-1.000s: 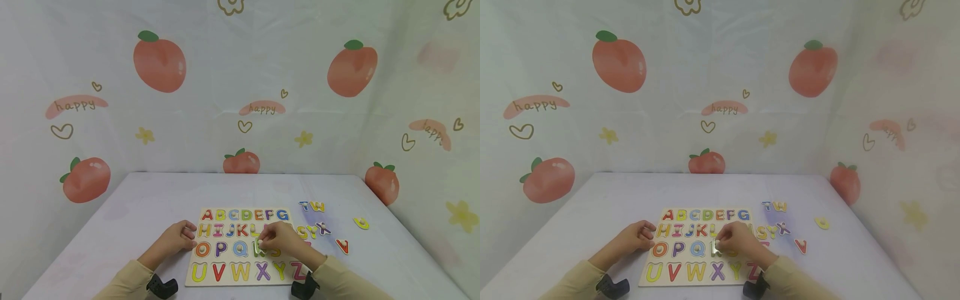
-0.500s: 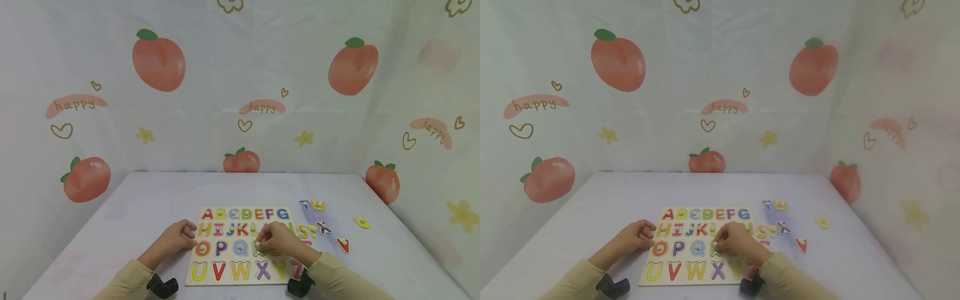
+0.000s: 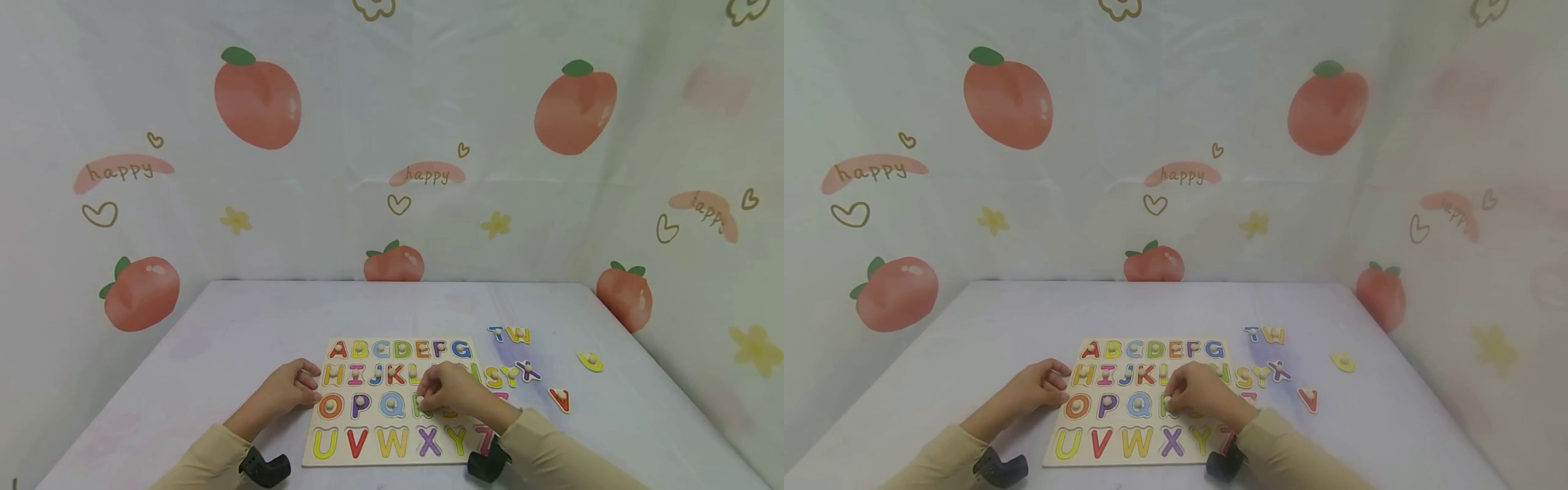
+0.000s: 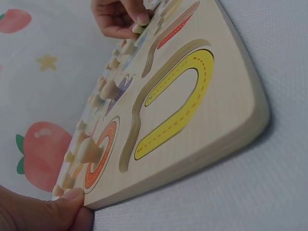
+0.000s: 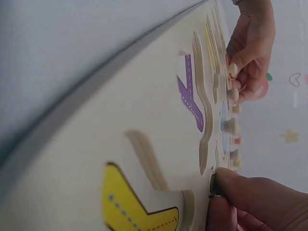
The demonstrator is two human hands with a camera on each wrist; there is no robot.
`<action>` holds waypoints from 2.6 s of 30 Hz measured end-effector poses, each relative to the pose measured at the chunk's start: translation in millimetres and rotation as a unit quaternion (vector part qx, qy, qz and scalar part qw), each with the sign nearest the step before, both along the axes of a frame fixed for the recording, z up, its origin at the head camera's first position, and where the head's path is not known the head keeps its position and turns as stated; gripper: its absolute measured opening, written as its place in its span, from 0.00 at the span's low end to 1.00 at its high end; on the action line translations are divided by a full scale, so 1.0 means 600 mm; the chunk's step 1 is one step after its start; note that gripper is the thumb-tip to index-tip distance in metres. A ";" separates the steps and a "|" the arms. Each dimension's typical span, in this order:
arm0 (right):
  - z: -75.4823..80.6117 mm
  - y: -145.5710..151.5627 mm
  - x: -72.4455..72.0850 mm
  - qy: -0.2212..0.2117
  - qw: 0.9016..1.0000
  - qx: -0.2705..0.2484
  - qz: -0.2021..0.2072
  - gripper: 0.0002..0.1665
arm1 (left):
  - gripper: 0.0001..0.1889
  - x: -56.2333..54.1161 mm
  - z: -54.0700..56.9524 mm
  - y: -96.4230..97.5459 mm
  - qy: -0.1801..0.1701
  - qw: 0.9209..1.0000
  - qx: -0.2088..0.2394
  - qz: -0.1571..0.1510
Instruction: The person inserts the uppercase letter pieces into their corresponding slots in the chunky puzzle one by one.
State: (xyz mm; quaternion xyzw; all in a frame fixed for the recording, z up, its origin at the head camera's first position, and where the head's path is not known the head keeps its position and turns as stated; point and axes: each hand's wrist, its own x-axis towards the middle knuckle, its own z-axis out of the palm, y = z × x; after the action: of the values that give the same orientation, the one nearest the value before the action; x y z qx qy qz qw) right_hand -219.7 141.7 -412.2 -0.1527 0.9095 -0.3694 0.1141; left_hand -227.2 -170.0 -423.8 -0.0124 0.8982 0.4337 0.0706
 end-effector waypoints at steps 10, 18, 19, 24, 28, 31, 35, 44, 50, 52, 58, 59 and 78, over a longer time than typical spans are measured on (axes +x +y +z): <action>0.011 0.006 0.005 -0.002 1.000 -0.015 -0.008 0.12 | 0.22 0.002 0.003 0.000 -0.001 1.000 -0.012 0.000; 0.036 0.062 -0.003 0.015 0.996 -0.067 -0.048 0.10 | 0.23 0.001 0.005 0.001 -0.005 1.000 -0.008 0.000; 0.039 0.073 -0.004 0.016 0.996 -0.073 -0.056 0.10 | 0.23 0.001 0.005 0.001 -0.005 1.000 -0.008 -0.001; 0.049 0.127 -0.010 0.018 0.989 -0.077 -0.125 0.12 | 0.22 0.000 0.004 0.000 -0.006 1.000 -0.010 -0.001; 0.048 0.161 -0.015 0.026 0.985 -0.062 -0.160 0.14 | 0.22 0.000 0.003 -0.002 -0.007 1.000 -0.010 -0.001; 0.041 0.180 -0.018 0.025 0.985 -0.052 -0.165 0.15 | 0.22 -0.001 0.002 -0.002 -0.007 1.000 -0.009 -0.001; 0.026 0.194 -0.022 0.012 0.985 -0.042 -0.166 0.16 | 0.22 -0.001 0.002 -0.001 -0.005 1.000 -0.010 0.000; 0.003 0.202 -0.033 -0.009 0.986 -0.031 -0.166 0.12 | 0.22 0.000 0.003 0.002 -0.008 1.000 -0.009 0.000; 0.004 0.199 -0.036 -0.017 0.987 -0.006 -0.157 0.12 | 0.23 -0.002 0.000 0.001 -0.008 1.000 -0.011 0.002; 0.003 0.199 -0.038 -0.019 0.987 0.004 -0.157 0.11 | 0.23 -0.002 0.000 0.001 -0.008 1.000 -0.011 0.002; 0.002 0.196 -0.042 -0.021 0.987 0.022 -0.157 0.09 | 0.23 -0.002 -0.001 0.001 -0.006 1.000 -0.013 0.003; 0.002 0.195 -0.043 -0.020 0.987 0.024 -0.158 0.09 | 0.23 -0.002 -0.001 0.001 -0.005 1.000 -0.013 0.003; 0.026 0.148 -0.018 0.003 0.988 -0.026 -0.155 0.10 | 0.22 0.001 0.000 -0.002 -0.004 1.000 -0.010 0.002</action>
State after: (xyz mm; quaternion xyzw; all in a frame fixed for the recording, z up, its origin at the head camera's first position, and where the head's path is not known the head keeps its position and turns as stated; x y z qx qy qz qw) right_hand -230.3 230.5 -396.5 -0.0139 0.9126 -0.4057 0.0491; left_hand -226.8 -170.9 -423.9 -0.0167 0.9022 0.4247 0.0731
